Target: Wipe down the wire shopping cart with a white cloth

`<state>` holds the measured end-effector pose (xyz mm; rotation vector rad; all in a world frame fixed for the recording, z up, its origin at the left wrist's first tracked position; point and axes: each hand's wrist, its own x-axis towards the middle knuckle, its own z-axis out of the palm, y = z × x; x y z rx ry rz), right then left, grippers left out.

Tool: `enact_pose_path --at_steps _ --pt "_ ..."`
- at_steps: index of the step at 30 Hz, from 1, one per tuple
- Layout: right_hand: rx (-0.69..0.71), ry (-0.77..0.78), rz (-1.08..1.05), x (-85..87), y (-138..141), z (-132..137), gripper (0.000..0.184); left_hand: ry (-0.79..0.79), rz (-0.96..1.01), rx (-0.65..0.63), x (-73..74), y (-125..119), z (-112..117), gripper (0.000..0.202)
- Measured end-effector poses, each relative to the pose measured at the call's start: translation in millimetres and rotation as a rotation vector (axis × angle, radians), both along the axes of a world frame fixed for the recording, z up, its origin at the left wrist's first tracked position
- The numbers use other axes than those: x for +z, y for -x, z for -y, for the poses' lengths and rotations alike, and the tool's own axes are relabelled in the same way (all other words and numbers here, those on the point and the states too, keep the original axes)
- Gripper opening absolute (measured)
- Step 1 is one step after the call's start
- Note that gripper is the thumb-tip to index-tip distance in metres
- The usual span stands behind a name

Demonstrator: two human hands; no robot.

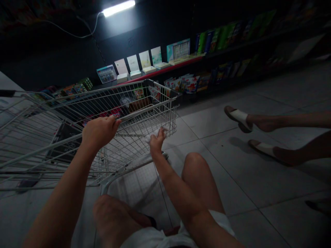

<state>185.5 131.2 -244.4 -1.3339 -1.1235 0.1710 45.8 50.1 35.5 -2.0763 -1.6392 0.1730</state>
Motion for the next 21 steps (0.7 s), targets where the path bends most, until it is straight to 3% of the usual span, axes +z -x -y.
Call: enact_pose_path --at_steps 3,5,7,8,10,14,16,18,19,21 --pt "-0.061 -0.009 -0.030 46.1 -5.6 10.4 0.081 -0.003 0.003 -0.005 0.4 1.7 2.2 0.057" --pt "-0.009 -0.079 0.045 72.6 -11.6 17.9 0.080 0.000 -0.003 -0.006 0.3 3.6 4.0 0.058" --pt "0.059 -0.138 0.155 82.0 -17.0 22.2 0.079 -0.004 -0.017 0.003 0.0 6.3 5.5 0.058" --pt "0.079 -0.145 0.204 77.8 -19.2 23.4 0.078 -0.006 -0.026 0.007 -0.2 7.8 6.1 0.059" --pt "0.104 -0.101 0.287 52.3 -22.8 25.6 0.071 -0.004 -0.045 0.007 -0.3 11.1 6.8 0.059" --pt "0.168 0.060 0.342 -31.6 -29.4 43.0 0.061 -0.001 -0.065 0.004 0.4 17.1 7.3 0.057" --pt "0.204 0.090 0.340 -61.2 -33.8 56.7 0.062 0.000 -0.062 0.012 1.4 19.5 8.0 0.056" --pt "0.177 0.082 0.306 -66.7 -39.7 66.6 0.067 0.011 -0.065 0.020 2.8 21.8 9.4 0.055" --pt "0.139 0.053 0.275 -58.9 -43.1 68.4 0.070 0.019 -0.069 0.024 3.4 23.2 10.4 0.055" --pt "0.048 -0.061 0.211 -24.9 -50.3 64.3 0.073 0.031 -0.080 0.028 4.2 26.9 12.7 0.055"
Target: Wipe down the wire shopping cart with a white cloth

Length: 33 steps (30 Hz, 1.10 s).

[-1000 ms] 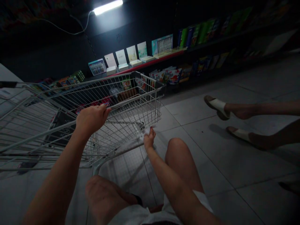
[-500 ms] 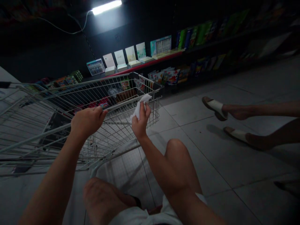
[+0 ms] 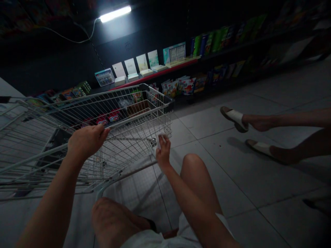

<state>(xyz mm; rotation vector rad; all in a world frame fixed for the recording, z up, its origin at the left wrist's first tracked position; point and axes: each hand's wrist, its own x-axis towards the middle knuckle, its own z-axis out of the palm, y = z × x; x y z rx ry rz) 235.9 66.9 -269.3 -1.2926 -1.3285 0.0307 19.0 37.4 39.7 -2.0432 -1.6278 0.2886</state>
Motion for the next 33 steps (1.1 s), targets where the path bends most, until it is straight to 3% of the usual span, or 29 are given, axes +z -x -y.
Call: enact_pose_path --at_steps 4,6,7,9,14,16,18,21,24,26,28,31,33 --pt "-0.045 -0.218 -0.003 89.6 -8.6 -27.5 0.073 -0.002 0.008 -0.002 -1.6 10.5 3.6 0.055" --pt "-0.022 -0.197 0.045 109.4 -6.1 -39.8 0.072 -0.012 0.012 -0.006 -3.4 16.0 4.1 0.055" --pt "-0.004 -0.168 0.068 108.0 -3.3 -43.3 0.071 -0.019 0.011 -0.007 -4.1 18.7 4.2 0.055" --pt "0.026 -0.101 0.098 84.0 3.4 -42.9 0.067 -0.026 0.009 -0.014 -4.7 24.7 4.7 0.055" --pt "0.117 0.096 0.139 -16.5 11.2 -7.9 0.059 -0.016 0.032 -0.029 -4.2 47.1 10.5 0.054" --pt "0.150 0.099 0.141 -29.6 8.5 6.4 0.061 -0.044 0.049 -0.031 -4.9 57.2 12.9 0.053" --pt "0.131 0.019 0.105 -14.3 4.7 13.2 0.064 -0.084 0.063 -0.034 -5.6 62.9 14.1 0.055" --pt "0.094 -0.162 0.055 45.4 1.9 7.3 0.067 -0.141 0.088 -0.031 -5.6 51.3 13.6 0.057" --pt "0.111 -0.254 0.074 98.8 8.0 -10.2 0.069 -0.147 0.145 -0.070 -7.4 9.3 7.8 0.052" --pt "0.121 -0.250 0.095 105.5 16.5 -20.4 0.067 -0.101 0.168 -0.143 -11.5 -29.0 -0.7 0.049" --pt "0.130 -0.205 0.124 85.2 24.9 -25.0 0.062 -0.065 0.201 -0.216 -17.8 -66.7 -13.1 0.045" --pt "0.160 -0.078 0.198 23.9 29.8 -19.7 0.059 0.026 0.227 -0.291 -27.8 -110.5 -36.1 0.043" --pt "0.216 0.007 0.251 -18.2 26.9 -10.1 0.061 0.074 0.230 -0.266 -32.9 -128.6 -51.3 0.047"
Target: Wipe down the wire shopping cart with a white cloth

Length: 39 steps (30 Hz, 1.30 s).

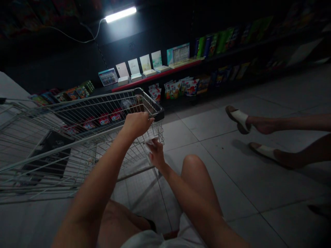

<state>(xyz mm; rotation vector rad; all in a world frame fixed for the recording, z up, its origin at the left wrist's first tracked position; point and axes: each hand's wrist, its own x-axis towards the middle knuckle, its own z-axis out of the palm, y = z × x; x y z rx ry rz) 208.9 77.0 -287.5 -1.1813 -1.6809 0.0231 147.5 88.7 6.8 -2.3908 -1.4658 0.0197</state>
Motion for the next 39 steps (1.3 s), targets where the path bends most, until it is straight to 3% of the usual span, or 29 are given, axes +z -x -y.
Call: enact_pose_path --at_steps 3,5,7,10,13,15,17,21,23,25,27,30,32,34,37,39 --pt "0.072 0.088 0.042 -39.8 -8.9 16.2 0.060 0.034 -0.008 0.022 -4.9 -12.4 -16.0 0.054" --pt "0.101 0.092 0.041 -43.6 -15.0 23.1 0.061 0.029 0.003 0.009 -7.0 -13.9 -20.5 0.054" --pt "0.099 0.029 0.006 -28.5 -20.4 23.2 0.062 0.021 0.013 0.000 -8.6 -12.5 -21.2 0.053" --pt "-0.016 -0.125 -0.121 18.4 -26.9 7.6 0.057 0.020 0.013 0.008 -9.7 -9.1 -19.3 0.054" --pt "-0.115 -0.161 -0.171 61.6 -29.9 -18.2 0.056 0.006 0.008 0.012 -9.1 -5.4 -16.7 0.055" --pt "-0.121 -0.136 -0.142 68.9 -28.7 -29.2 0.056 0.000 -0.003 0.007 -7.8 -1.9 -14.6 0.055" --pt "-0.093 -0.092 -0.096 54.2 -26.0 -28.2 0.055 0.007 -0.018 0.012 -6.3 2.8 -12.3 0.055" --pt "0.006 0.047 -0.039 -4.2 -23.6 1.6 0.062 0.009 -0.047 0.034 -4.7 13.6 -8.8 0.057" --pt "0.000 0.057 -0.095 -16.1 -24.7 15.7 0.064 0.002 -0.057 0.045 -4.9 18.5 -7.6 0.057" --pt "-0.063 0.010 -0.209 -1.5 -25.1 20.3 0.064 0.002 -0.067 0.051 -5.4 22.8 -5.8 0.057" --pt "-0.115 -0.060 -0.297 35.6 -23.6 13.9 0.063 -0.003 -0.075 0.055 -5.7 26.7 -3.1 0.057" --pt "-0.080 -0.140 -0.266 97.0 -18.4 -6.0 0.065 -0.005 -0.089 0.055 -5.9 31.9 2.5 0.055" --pt "-0.055 -0.146 -0.233 115.3 -14.6 -15.5 0.068 0.004 -0.096 0.055 -5.6 34.9 6.6 0.054" --pt "-0.042 -0.109 -0.205 107.4 -11.9 -16.8 0.069 0.009 -0.100 0.056 -4.8 37.7 10.4 0.054" --pt "0.011 -0.025 -0.144 70.9 -10.7 -5.3 0.063 0.008 -0.119 0.068 -2.1 41.8 15.4 0.055" --pt "0.031 -0.022 -0.180 56.2 -11.4 5.4 0.060 0.017 -0.139 0.080 0.1 44.3 18.7 0.055"
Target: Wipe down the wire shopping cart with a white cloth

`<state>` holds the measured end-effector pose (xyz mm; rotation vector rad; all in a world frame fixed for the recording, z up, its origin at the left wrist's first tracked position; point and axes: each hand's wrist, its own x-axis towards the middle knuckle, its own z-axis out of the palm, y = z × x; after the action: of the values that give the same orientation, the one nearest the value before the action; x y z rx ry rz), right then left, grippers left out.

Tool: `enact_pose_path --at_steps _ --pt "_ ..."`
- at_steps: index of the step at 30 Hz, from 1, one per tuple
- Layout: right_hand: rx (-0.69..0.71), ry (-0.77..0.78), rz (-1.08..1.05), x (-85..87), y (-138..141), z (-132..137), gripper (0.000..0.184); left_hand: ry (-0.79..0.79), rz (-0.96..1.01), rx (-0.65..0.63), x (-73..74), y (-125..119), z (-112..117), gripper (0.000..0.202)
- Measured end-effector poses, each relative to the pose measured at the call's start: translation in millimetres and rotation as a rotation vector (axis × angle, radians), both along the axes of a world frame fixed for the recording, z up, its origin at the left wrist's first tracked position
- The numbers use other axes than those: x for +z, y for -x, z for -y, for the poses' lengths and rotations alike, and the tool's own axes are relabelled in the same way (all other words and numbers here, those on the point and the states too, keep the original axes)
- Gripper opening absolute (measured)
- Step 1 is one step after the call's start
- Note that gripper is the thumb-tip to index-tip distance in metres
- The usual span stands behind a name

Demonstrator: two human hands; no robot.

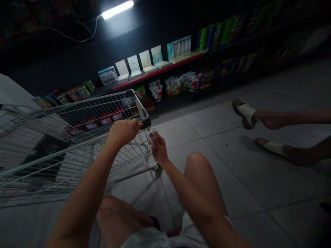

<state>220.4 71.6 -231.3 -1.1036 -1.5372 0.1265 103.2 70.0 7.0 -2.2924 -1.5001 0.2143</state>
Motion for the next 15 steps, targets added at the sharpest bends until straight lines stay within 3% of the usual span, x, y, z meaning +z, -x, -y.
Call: enact_pose_path --at_steps 2,5,8,10,13,15 --pt "-0.057 -0.046 -0.098 6.7 -2.1 7.9 0.061 0.015 -0.017 0.001 1.9 2.5 3.8 0.054" --pt "-0.085 -0.131 -0.117 49.7 -9.9 8.0 0.063 0.018 -0.029 -0.019 3.3 6.6 11.1 0.052" --pt "0.129 -0.159 -0.004 99.2 -23.8 -12.6 0.066 0.016 -0.033 -0.039 2.9 12.0 19.1 0.051" --pt "0.304 -0.131 0.050 122.3 -33.0 -38.7 0.067 0.023 -0.040 -0.055 2.3 15.8 24.0 0.051" --pt "0.496 -0.062 0.114 140.3 -38.8 -84.3 0.062 0.018 -0.046 -0.064 2.0 20.5 29.6 0.052" --pt "0.549 -0.024 0.117 144.7 -36.2 -104.5 0.058 0.017 -0.042 -0.052 2.3 22.6 32.5 0.051"
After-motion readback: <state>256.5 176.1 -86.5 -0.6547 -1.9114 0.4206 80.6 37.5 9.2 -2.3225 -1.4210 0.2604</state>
